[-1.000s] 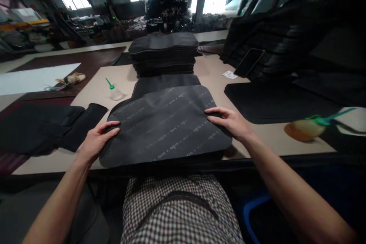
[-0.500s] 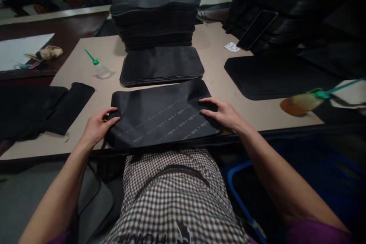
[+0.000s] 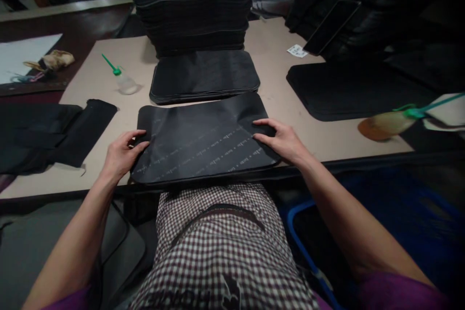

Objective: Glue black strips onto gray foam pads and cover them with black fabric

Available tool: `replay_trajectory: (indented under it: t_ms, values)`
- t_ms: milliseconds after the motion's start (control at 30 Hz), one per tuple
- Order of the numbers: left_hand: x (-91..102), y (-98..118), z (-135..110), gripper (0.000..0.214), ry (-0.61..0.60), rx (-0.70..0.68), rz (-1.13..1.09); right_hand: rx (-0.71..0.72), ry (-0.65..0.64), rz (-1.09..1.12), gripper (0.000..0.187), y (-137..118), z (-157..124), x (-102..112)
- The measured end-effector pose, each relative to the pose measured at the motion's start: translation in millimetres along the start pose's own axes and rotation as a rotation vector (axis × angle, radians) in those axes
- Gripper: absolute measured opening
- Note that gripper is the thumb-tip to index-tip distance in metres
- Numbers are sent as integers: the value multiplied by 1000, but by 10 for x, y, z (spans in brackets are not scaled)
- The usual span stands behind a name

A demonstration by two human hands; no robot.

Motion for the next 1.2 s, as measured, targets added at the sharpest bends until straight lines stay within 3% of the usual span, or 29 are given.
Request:
replay_trajectory:
  t_ms: [1200]
  values:
    - [-21,-101,51,41,15,-34,14,52,-39,-52,43,-2,-2,-101]
Point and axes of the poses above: each hand's wrist, its own z-axis towards the middle knuckle, its own x-axis out of the back of the hand, y = z × x, the point moved 7 cm from there along z, towards the middle knuckle, and after that the axes turned 13 degrees about x, right-handed, at the moved point
